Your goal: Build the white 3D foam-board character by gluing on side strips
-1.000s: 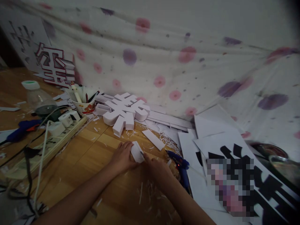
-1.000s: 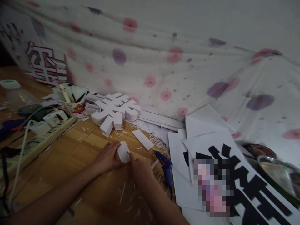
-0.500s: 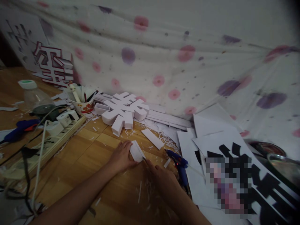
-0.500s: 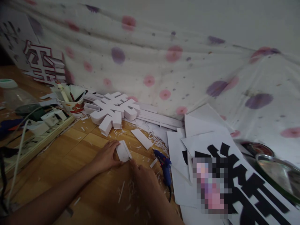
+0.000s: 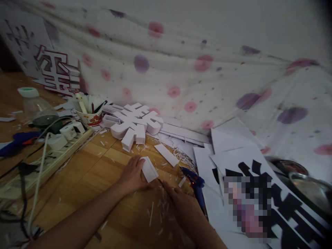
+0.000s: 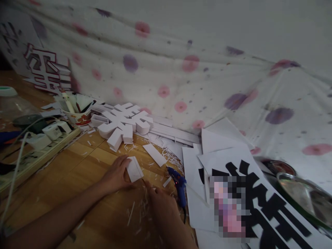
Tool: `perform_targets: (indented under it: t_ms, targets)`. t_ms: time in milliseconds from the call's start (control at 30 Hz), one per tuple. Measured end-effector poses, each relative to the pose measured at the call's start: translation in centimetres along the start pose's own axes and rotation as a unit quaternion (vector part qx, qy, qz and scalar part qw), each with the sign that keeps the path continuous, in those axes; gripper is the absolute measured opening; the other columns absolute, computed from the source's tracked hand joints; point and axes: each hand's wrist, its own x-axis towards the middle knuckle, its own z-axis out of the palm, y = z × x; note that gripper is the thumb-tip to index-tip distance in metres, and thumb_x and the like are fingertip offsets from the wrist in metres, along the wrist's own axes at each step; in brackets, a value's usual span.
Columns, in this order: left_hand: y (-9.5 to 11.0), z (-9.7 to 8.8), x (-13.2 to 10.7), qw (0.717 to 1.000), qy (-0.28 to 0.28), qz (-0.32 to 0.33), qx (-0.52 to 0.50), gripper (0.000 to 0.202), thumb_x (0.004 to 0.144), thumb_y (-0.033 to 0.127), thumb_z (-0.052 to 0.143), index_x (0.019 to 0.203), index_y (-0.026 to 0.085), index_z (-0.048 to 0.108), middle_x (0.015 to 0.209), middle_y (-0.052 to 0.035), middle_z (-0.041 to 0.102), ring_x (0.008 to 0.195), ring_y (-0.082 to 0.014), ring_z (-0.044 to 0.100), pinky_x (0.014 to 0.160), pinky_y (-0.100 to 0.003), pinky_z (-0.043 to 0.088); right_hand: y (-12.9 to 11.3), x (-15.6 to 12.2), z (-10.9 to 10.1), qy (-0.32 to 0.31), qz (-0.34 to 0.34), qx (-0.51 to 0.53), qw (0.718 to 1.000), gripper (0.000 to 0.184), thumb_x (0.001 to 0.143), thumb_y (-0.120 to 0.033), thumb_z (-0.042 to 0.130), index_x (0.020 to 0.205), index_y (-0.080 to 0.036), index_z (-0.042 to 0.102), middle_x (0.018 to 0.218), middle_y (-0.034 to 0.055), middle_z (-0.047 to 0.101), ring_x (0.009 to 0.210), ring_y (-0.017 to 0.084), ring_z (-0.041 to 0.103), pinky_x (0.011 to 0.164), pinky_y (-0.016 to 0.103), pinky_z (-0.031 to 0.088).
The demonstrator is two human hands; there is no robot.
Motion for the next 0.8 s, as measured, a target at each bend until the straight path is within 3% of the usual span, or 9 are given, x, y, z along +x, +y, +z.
perform_targets:
  t_ms: [133, 267, 400, 433, 500, 567, 667, 800]
  targets:
    - [-0.2, 0.8, 0.3, 0.999, 0.033, -0.001, -0.006, 0.094, 0.039, 0.057, 0.078, 0.118, 0.017, 0.046, 0.128, -0.0180, 0.046, 0.122, -0.0400, 0.039, 0.101, -0.055, 0.032, -0.9, 0.6, -1.1, -0.004, 0.071, -0.019, 0.997, 0.066, 0.081, -0.004, 0.038, 0.141, -0.030, 0.026, 0.105, 0.0099, 0.063, 0.082, 0.020, 0.066, 0.058, 0.023, 0.046]
    - [-0.2, 0.1, 0.6, 0.994, 0.091, 0.041, -0.049, 0.090, 0.047, 0.045, 0.080, 0.122, 0.018, 0.038, 0.134, -0.0181, 0.039, 0.126, -0.0362, 0.036, 0.102, -0.053, 0.033, -1.8, 1.8, -1.2, 0.021, 0.115, -0.027, 0.993, 0.057, 0.085, -0.010, 0.042, 0.138, -0.028, 0.034, 0.106, 0.0119, 0.062, 0.091, 0.023, 0.063, 0.068, 0.030, 0.048]
    - [0.2, -1.0, 0.6, 0.982, 0.090, 0.129, -0.103, 0.094, 0.052, 0.049, 0.078, 0.126, 0.020, 0.028, 0.140, -0.0207, 0.029, 0.132, -0.0360, 0.026, 0.104, -0.053, 0.029, -1.6, 3.0, -1.5, 0.115, 0.096, 0.067, 0.986, 0.037, 0.090, -0.026, 0.042, 0.126, -0.024, 0.049, 0.106, 0.0099, 0.064, 0.101, 0.026, 0.058, 0.073, 0.033, 0.047]
    - [0.3, -1.1, 0.6, 0.979, 0.085, 0.149, -0.113, 0.095, 0.052, 0.050, 0.078, 0.127, 0.020, 0.027, 0.140, -0.0208, 0.028, 0.132, -0.0359, 0.025, 0.104, -0.053, 0.029, -1.4, 3.4, -1.7, 0.137, 0.089, 0.107, 0.981, 0.031, 0.092, -0.027, 0.038, 0.117, -0.022, 0.055, 0.101, 0.0085, 0.065, 0.099, 0.024, 0.059, 0.074, 0.032, 0.046]
    - [0.6, -1.3, 0.6, 0.974, 0.073, 0.172, -0.127, 0.097, 0.051, 0.051, 0.078, 0.127, 0.020, 0.027, 0.141, -0.0209, 0.028, 0.133, -0.0362, 0.024, 0.105, -0.053, 0.028, -1.2, 4.2, -2.3, 0.168, 0.087, 0.195, 0.962, 0.035, 0.095, -0.028, 0.026, 0.094, -0.019, 0.061, 0.087, 0.0063, 0.067, 0.085, 0.020, 0.062, 0.070, 0.029, 0.044]
    - [0.9, -1.3, 0.7, 0.974, 0.062, 0.171, -0.134, 0.097, 0.051, 0.051, 0.078, 0.128, 0.020, 0.028, 0.141, -0.0206, 0.028, 0.133, -0.0365, 0.024, 0.106, -0.054, 0.026, -1.1, 5.3, -2.5, 0.189, 0.082, 0.281, 0.937, 0.042, 0.095, -0.032, 0.021, 0.079, -0.020, 0.057, 0.074, 0.0047, 0.065, 0.071, 0.019, 0.062, 0.064, 0.027, 0.044]
    - [0.9, -1.4, 0.7, 0.969, 0.071, 0.184, -0.146, 0.096, 0.051, 0.050, 0.078, 0.128, 0.020, 0.030, 0.141, -0.0202, 0.029, 0.134, -0.0357, 0.024, 0.106, -0.053, 0.027, -1.3, 6.7, -2.2, 0.216, 0.034, 0.367, 0.904, 0.039, 0.093, -0.038, 0.025, 0.072, -0.021, 0.053, 0.069, 0.0040, 0.063, 0.067, 0.018, 0.060, 0.062, 0.028, 0.044]
    - [0.8, -1.5, 0.7, 0.966, 0.083, 0.197, -0.148, 0.095, 0.052, 0.052, 0.077, 0.128, 0.020, 0.030, 0.141, -0.0202, 0.029, 0.134, -0.0355, 0.024, 0.105, -0.053, 0.028, -1.6, 7.6, -1.4, 0.214, 0.004, 0.390, 0.895, 0.037, 0.091, -0.039, 0.026, 0.071, -0.021, 0.052, 0.067, 0.0042, 0.062, 0.065, 0.018, 0.058, 0.062, 0.029, 0.045]
